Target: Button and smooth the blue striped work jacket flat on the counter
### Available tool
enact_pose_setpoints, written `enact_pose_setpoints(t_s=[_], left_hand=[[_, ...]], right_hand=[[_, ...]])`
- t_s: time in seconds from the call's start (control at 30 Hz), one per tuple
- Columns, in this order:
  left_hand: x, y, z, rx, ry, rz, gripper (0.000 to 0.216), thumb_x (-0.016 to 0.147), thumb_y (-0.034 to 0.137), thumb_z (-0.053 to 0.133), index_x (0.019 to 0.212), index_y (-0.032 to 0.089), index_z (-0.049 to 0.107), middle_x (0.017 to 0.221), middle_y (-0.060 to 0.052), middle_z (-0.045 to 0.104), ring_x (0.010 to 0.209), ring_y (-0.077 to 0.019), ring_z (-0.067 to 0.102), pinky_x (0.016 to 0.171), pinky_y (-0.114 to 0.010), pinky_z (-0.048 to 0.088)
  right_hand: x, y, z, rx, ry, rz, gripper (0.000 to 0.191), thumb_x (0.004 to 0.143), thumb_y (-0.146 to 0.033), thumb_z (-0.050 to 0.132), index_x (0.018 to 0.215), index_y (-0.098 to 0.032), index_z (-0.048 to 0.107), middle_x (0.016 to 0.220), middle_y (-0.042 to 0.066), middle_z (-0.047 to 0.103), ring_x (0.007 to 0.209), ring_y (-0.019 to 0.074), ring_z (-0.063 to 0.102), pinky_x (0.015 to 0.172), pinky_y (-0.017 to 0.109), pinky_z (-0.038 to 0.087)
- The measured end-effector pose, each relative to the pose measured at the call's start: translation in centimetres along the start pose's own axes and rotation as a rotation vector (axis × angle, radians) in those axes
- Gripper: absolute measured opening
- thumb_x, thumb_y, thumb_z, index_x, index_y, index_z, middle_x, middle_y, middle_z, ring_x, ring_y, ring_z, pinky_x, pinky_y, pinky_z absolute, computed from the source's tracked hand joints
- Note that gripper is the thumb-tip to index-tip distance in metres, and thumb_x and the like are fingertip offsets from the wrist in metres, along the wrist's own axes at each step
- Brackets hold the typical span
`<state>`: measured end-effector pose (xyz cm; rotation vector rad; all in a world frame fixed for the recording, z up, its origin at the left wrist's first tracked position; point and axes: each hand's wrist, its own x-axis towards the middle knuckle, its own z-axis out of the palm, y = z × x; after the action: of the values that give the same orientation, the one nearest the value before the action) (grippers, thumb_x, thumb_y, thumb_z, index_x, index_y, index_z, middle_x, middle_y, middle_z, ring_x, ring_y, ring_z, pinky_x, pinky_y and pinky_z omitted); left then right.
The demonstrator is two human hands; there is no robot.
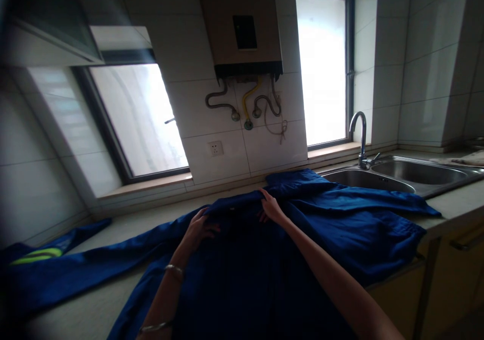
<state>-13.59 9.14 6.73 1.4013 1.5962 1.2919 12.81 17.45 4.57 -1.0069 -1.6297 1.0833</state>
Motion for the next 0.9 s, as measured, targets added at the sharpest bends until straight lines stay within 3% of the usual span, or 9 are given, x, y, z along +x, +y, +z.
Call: enact_pose_setpoints(t_s=[0.07, 0.17, 0.27, 0.37, 0.5, 0.6, 0.7, 0.77, 0.9], left_hand=[[-0.1, -0.1, -0.1, 0.141, 0.026, -0.001, 0.045, 0.083, 0.029, 0.039, 0.126, 0.018, 0.041, 0.065, -0.004, 0.065, 0.058, -0.0215, 0.066, 0.052, -0.03, 0.05], [-0.5, -0.2, -0.3, 0.577, 0.301, 0.092, 0.042, 0.079, 0.023, 0.045, 0.121, 0.02, 0.049, 0.068, -0.007, 0.064, 0.068, -0.027, 0.066, 0.064, -0.037, 0.048], [-1.1, -0.1, -0.2, 0.948, 0.523, 0.122, 0.035, 0.084, 0.033, 0.041, 0.116, 0.019, 0.051, 0.073, -0.012, 0.064, 0.074, -0.0322, 0.065, 0.065, -0.04, 0.046], [-1.5, 0.1, -0.1, 1.013, 0.596, 0.099, 0.036, 0.088, 0.039, 0.036, 0.114, 0.017, 0.047, 0.074, -0.012, 0.064, 0.072, -0.0311, 0.064, 0.064, -0.038, 0.045], [-1.4, 0.0, -0.4, 0.998, 0.64, 0.132, 0.031, 0.087, 0.032, 0.037, 0.112, 0.018, 0.046, 0.083, -0.012, 0.064, 0.076, -0.0303, 0.064, 0.064, -0.037, 0.045], [-0.9, -0.6, -0.5, 0.895, 0.536, 0.12, 0.03, 0.085, 0.029, 0.041, 0.111, 0.017, 0.048, 0.087, -0.014, 0.064, 0.082, -0.0318, 0.064, 0.068, -0.04, 0.046], [-0.4, -1.3, 0.0, 0.725, 0.236, 0.1, 0.032, 0.082, 0.026, 0.048, 0.112, 0.017, 0.051, 0.081, -0.013, 0.065, 0.072, -0.0275, 0.066, 0.063, -0.036, 0.048], [-0.1, -1.5, 0.5, 0.595, 0.075, 0.12, 0.042, 0.081, 0.022, 0.046, 0.123, 0.02, 0.047, 0.081, -0.009, 0.067, 0.058, -0.0204, 0.064, 0.053, -0.028, 0.048], [0.2, -1.3, 0.9, 0.054, -0.064, 0.132, 0.058, 0.083, 0.022, 0.038, 0.141, 0.028, 0.029, 0.118, -0.011, 0.06, 0.055, -0.0147, 0.065, 0.043, -0.023, 0.05]], right_hand=[[-0.1, -0.1, -0.4, -0.09, 0.005, -0.059, 0.06, 0.083, -0.017, 0.03, 0.143, -0.022, 0.031, 0.05, -0.003, 0.06, 0.04, 0.014, 0.058, 0.044, 0.021, 0.045], [-0.5, -0.7, -1.2, -0.513, 0.135, -0.238, 0.052, 0.082, -0.015, 0.036, 0.131, -0.025, 0.052, 0.066, 0.003, 0.068, 0.058, 0.0164, 0.064, 0.064, 0.027, 0.049], [-1.1, -1.3, -1.6, -0.868, 0.228, -0.299, 0.047, 0.084, -0.017, 0.042, 0.127, -0.031, 0.056, 0.087, 0.006, 0.071, 0.079, 0.0208, 0.065, 0.079, 0.032, 0.045], [-1.6, -1.9, -1.6, -0.997, 0.209, -0.311, 0.048, 0.088, -0.019, 0.04, 0.132, -0.034, 0.05, 0.094, 0.006, 0.071, 0.083, 0.0208, 0.064, 0.081, 0.031, 0.042], [-1.5, -2.2, -1.7, -1.001, 0.232, -0.29, 0.05, 0.088, -0.019, 0.041, 0.136, -0.033, 0.045, 0.092, 0.008, 0.071, 0.084, 0.021, 0.063, 0.083, 0.032, 0.041], [-0.9, -1.4, -1.7, -0.841, 0.272, -0.253, 0.055, 0.083, -0.017, 0.042, 0.135, -0.03, 0.046, 0.084, 0.006, 0.071, 0.078, 0.0207, 0.064, 0.08, 0.032, 0.043], [-0.1, -0.1, -1.4, -0.437, 0.212, -0.209, 0.058, 0.078, -0.014, 0.034, 0.132, -0.025, 0.051, 0.066, 0.002, 0.067, 0.056, 0.0159, 0.061, 0.062, 0.026, 0.047], [0.4, 0.6, -1.1, -0.142, 0.17, -0.152, 0.061, 0.073, -0.015, 0.031, 0.129, -0.02, 0.055, 0.061, 0.002, 0.065, 0.043, 0.0132, 0.056, 0.046, 0.023, 0.044], [0.9, 0.9, -0.8, 0.192, 0.039, -0.124, 0.059, 0.066, -0.022, 0.037, 0.119, -0.016, 0.061, 0.071, 0.004, 0.069, 0.041, 0.0106, 0.055, 0.036, 0.018, 0.039]])
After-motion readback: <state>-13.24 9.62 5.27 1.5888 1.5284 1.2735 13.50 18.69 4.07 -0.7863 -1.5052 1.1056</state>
